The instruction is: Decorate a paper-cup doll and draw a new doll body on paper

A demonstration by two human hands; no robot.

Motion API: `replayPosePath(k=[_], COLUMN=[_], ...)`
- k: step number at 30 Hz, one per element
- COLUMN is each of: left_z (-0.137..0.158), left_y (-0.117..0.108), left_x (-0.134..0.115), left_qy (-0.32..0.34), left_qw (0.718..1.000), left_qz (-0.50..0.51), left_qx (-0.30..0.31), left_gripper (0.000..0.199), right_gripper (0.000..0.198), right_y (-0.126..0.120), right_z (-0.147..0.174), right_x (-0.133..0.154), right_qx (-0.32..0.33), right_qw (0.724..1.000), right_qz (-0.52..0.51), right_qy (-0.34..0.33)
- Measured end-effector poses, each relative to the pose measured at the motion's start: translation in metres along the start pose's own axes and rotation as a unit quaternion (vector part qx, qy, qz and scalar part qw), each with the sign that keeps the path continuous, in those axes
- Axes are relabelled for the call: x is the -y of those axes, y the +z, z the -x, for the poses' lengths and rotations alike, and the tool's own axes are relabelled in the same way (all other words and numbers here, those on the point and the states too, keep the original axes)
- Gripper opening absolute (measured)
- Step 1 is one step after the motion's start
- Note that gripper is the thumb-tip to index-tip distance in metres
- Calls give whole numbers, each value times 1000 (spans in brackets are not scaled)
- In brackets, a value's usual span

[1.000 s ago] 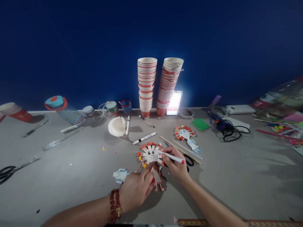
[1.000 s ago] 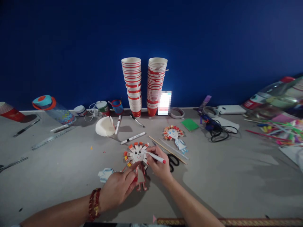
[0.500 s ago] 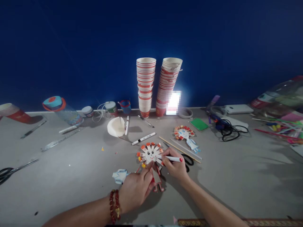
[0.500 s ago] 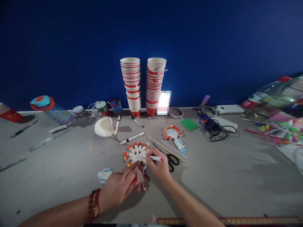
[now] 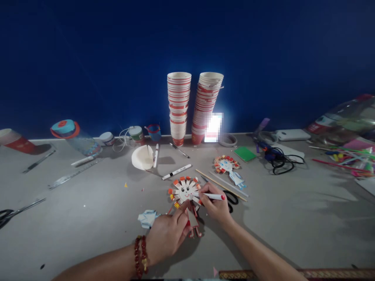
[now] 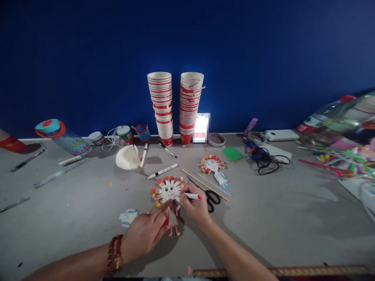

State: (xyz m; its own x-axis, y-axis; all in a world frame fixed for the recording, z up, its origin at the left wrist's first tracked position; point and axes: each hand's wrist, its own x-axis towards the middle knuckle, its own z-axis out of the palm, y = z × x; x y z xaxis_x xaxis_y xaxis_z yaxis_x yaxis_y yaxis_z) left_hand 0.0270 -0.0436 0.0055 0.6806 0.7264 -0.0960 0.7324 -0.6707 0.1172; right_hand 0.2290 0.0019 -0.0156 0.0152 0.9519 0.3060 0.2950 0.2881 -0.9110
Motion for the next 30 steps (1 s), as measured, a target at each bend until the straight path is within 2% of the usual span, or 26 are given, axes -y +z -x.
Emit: replayPosePath(k=[6,20,30], left_z=[-1,-1,0], left_y=[-1,1,2], left_x=[0,1,1], left_qy=[-1,2,4], left_qw=[1000,1000,1000], left_qz=[3,6,1], left_qx=[4,3,-7], left_gripper=[36,39,36], right_gripper=[13,12,14], right_y=[0,1,1], right_z=[1,-1,-1], right_x=[0,-3,0], right_qx=[8,2,11], right_qw=[1000,999,1000], right_qz=[-7,27,16], right_qy=[24,16,24])
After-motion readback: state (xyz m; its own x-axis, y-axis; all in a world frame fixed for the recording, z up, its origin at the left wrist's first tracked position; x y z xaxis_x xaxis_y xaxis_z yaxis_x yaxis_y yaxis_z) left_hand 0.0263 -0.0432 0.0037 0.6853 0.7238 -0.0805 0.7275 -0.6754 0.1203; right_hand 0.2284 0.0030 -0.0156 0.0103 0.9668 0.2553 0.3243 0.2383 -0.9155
